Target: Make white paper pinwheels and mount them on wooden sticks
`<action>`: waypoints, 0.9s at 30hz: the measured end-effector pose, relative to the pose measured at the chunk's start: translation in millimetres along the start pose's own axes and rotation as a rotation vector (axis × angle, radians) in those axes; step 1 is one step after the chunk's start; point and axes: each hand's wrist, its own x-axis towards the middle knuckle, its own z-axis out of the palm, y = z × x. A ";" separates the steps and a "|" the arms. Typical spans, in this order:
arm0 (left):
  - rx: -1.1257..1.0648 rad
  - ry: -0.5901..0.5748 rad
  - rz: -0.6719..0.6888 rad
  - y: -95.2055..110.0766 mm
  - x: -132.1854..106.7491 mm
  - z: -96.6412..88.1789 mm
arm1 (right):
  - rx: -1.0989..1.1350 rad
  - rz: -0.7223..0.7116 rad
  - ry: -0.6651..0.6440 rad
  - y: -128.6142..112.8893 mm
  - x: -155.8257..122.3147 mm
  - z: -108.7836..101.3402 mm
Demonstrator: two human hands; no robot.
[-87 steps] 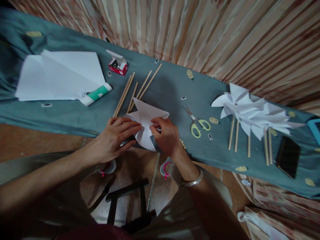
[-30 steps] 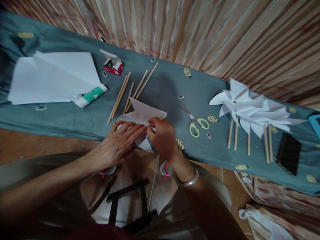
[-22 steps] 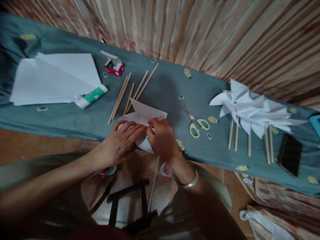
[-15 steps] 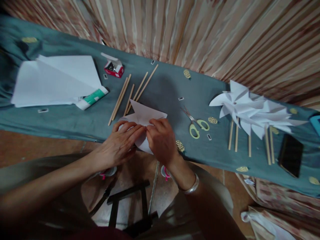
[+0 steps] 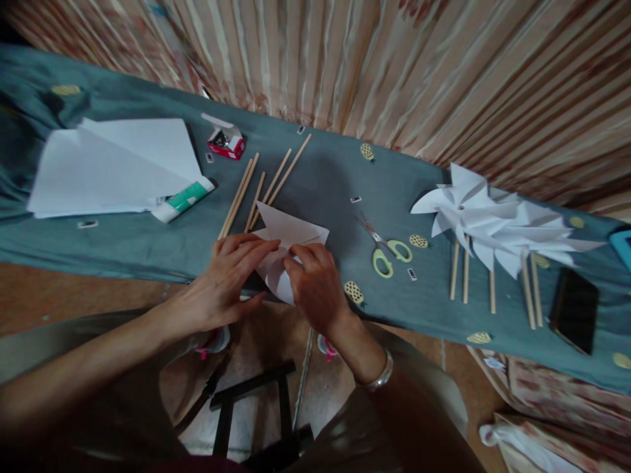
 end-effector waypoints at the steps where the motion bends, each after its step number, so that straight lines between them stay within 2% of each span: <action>1: 0.017 0.003 -0.015 -0.3 -0.1 -3.2 | 0.003 -0.002 0.008 0.4 0.1 0.4; 6: 0.084 -0.005 -0.017 -1.5 -2.5 -12.1 | 0.017 -0.006 0.037 2.2 0.8 2.5; 20: 0.110 -0.061 -0.004 -0.2 -3.5 -7.4 | -0.089 -0.028 -0.071 -6.7 6.2 -3.9; 27: 0.100 -0.063 0.016 -0.1 -2.1 -5.8 | 0.091 0.014 0.028 1.4 2.9 1.4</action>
